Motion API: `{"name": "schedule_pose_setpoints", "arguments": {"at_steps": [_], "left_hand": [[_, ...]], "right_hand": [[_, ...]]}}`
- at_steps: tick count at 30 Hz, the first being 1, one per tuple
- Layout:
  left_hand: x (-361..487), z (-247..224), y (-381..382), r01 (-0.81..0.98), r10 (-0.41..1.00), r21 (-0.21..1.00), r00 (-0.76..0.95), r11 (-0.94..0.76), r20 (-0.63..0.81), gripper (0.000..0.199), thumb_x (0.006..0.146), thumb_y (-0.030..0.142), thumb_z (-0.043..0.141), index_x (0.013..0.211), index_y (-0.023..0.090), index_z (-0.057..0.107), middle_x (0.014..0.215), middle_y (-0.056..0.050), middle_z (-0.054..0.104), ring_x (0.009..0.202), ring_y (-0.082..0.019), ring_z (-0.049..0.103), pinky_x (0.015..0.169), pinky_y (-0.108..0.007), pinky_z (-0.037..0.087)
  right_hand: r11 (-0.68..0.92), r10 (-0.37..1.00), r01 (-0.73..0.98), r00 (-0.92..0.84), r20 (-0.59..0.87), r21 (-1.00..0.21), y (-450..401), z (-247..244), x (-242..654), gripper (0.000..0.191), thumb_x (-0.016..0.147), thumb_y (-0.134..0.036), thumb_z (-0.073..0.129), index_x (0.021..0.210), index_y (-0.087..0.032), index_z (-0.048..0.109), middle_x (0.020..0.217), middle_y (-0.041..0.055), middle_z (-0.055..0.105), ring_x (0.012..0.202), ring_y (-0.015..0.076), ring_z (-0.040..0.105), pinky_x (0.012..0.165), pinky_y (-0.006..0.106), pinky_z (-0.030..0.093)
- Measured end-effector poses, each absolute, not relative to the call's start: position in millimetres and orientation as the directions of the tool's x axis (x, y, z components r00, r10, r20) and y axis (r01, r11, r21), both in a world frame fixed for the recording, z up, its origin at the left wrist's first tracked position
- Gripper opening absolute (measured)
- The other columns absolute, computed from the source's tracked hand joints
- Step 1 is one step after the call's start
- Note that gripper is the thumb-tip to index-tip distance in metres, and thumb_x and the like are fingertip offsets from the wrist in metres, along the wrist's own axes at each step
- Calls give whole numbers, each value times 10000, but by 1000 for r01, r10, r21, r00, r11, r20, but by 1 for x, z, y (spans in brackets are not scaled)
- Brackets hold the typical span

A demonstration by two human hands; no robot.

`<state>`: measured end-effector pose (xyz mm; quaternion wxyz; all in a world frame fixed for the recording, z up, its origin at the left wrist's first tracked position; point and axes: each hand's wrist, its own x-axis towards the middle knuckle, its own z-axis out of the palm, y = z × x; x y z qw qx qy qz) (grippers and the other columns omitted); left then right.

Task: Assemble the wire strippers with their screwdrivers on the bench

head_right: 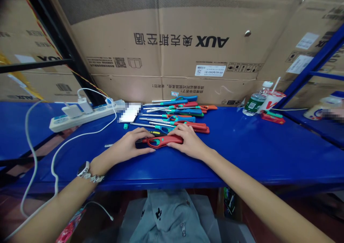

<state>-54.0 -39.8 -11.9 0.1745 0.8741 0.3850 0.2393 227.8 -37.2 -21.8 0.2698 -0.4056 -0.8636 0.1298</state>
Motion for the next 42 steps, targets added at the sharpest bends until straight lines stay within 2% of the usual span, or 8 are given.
{"name": "schedule_pose_setpoints", "arguments": {"at_steps": [6,10,19,26,31,37,42], "left_hand": [[-47,-15,-40,595,752,469,587,-652,301,399,879,506,741,1161,227,706,1163,-88,680,1064,-262,650,951,-460,548],[-42,-16,-40,592,741,457,602,-664,296,382,890,499,730,1149,219,711,1138,-89,671,1041,-263,646,932,-452,547],[-39,-17,-39,603,777,505,568,-618,274,354,859,468,776,1093,208,721,1084,-78,639,966,-242,646,900,-437,548],[-27,-12,-44,694,812,425,525,-582,255,325,853,442,756,1057,192,719,1045,-81,625,910,-253,653,805,-421,567],[-25,-12,-45,678,772,369,560,-635,300,281,849,372,726,1060,187,723,1041,-88,624,884,-244,643,772,-396,567],[-33,-14,-39,622,762,448,579,-642,289,393,880,499,734,1167,232,749,1066,-83,650,983,-258,636,895,-440,547],[-34,-17,-31,585,767,514,581,-627,275,424,843,550,763,1115,225,786,965,-73,655,848,-226,637,807,-414,556]], "right_hand": [[631,776,636,-525,349,-444,-40,-22,223,251,897,-401,748,1114,-290,689,1176,60,674,1264,314,535,1072,569,383],[641,768,634,-533,356,-433,-42,-23,221,258,902,-402,745,1120,-275,691,1168,62,681,1195,302,558,1033,543,404],[649,759,601,-554,342,-467,-42,-20,229,254,908,-386,741,1109,-235,704,1108,73,664,1158,278,584,1039,521,405],[632,769,620,-576,279,-464,-40,-15,231,247,930,-366,717,1143,-243,704,1102,72,661,1185,289,573,1036,527,406],[673,730,597,-630,265,-436,-38,-9,233,246,940,-370,702,1140,-229,715,1017,73,641,1039,256,595,929,451,476],[660,744,626,-621,246,-415,-40,-4,230,178,918,-320,733,1062,-216,716,1024,67,644,1028,250,593,922,444,459],[610,783,676,-596,180,-414,-41,4,223,168,899,-320,755,1004,-197,709,1041,75,641,997,246,595,887,427,448]]}}
